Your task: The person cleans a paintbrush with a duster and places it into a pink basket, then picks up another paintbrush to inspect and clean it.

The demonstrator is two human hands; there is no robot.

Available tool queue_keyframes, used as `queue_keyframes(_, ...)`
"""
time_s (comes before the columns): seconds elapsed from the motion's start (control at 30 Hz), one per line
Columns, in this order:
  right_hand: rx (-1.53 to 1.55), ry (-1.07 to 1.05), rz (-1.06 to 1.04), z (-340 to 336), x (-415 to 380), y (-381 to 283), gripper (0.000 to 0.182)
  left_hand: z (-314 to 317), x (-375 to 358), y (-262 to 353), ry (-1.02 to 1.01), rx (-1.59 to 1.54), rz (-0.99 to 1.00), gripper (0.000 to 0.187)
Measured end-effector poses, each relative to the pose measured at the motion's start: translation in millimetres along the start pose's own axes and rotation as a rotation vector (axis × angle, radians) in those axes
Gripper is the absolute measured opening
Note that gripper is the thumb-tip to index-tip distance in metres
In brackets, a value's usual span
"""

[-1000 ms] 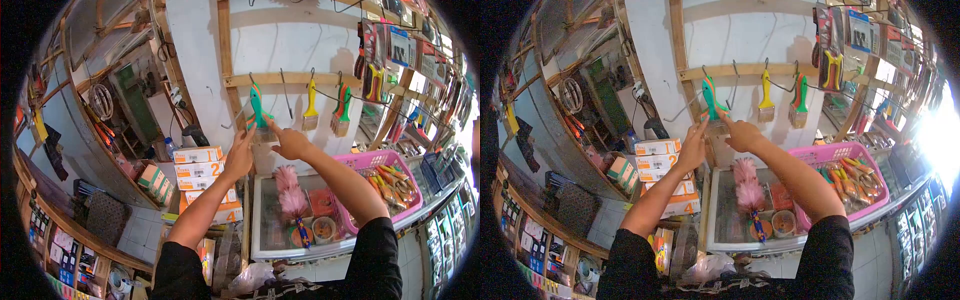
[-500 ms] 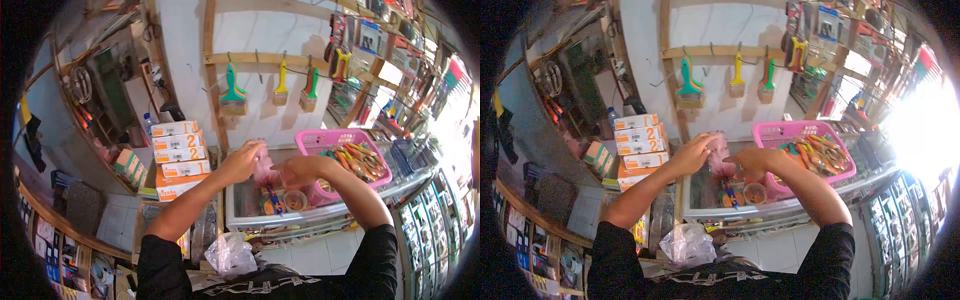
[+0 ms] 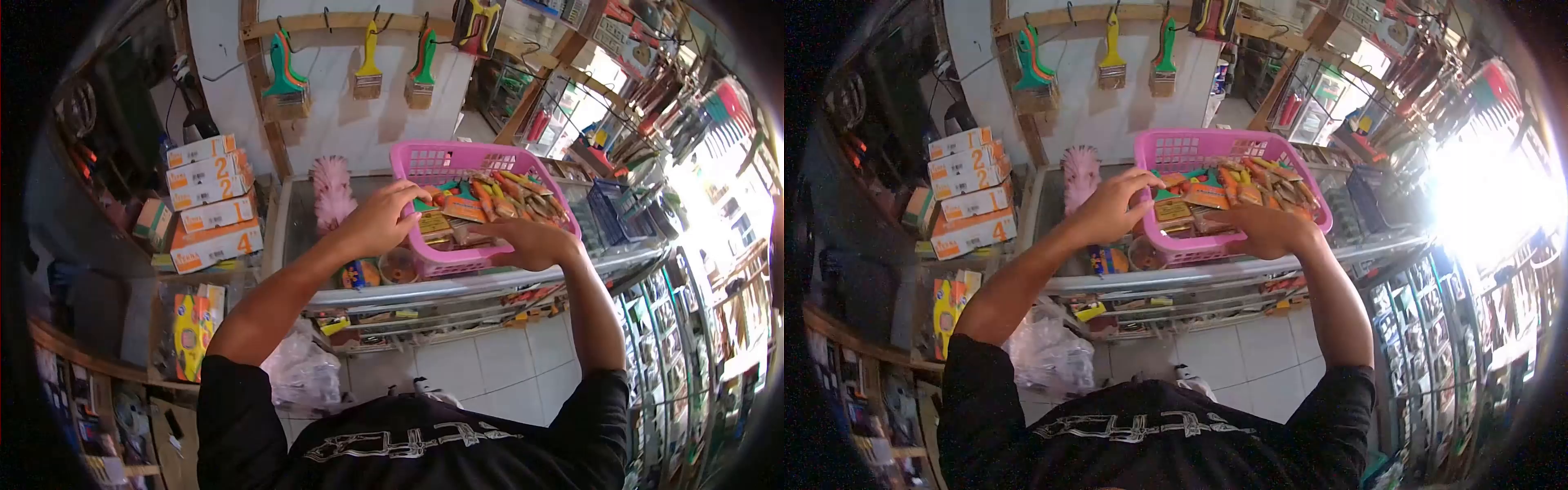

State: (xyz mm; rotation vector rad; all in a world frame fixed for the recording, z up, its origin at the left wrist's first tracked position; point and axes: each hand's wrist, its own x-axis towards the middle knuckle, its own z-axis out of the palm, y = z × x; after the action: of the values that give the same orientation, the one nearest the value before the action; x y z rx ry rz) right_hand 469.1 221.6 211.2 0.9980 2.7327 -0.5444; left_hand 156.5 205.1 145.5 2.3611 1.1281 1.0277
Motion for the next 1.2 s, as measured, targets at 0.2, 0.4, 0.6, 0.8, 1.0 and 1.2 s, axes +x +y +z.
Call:
queue_keyframes(0.2, 0.048, 0.044, -0.135, -19, -4, 47, 0.058, 47, 47, -9, 0.060, 0.014, -0.062, 0.027)
queue_keyframes(0.4, 0.083, -0.019, -0.299, -33, 23, 86, 0.057, 74, 48, 3, 0.119, 0.219, -0.159, 0.026)
queue_keyframes(0.6, -0.048, 0.028, -0.311, -44, 69, 117, 0.060, 88, 75, 5, -0.038, 0.374, -0.325, 0.026)
queue_keyframes(0.8, 0.070, 0.072, -0.295, -15, 112, 166, 0.054, 108, 107, -29, -0.146, 0.400, -0.489, 0.029)
queue_keyframes(1.0, 0.203, 0.094, -0.261, -27, 91, 165, 0.049, 135, 116, -48, -0.118, 0.350, -0.510, 0.044)
queue_keyframes(1.2, 0.171, 0.093, -0.251, -35, 88, 162, 0.046, 130, 123, -34, -0.041, 0.195, -0.545, 0.051)
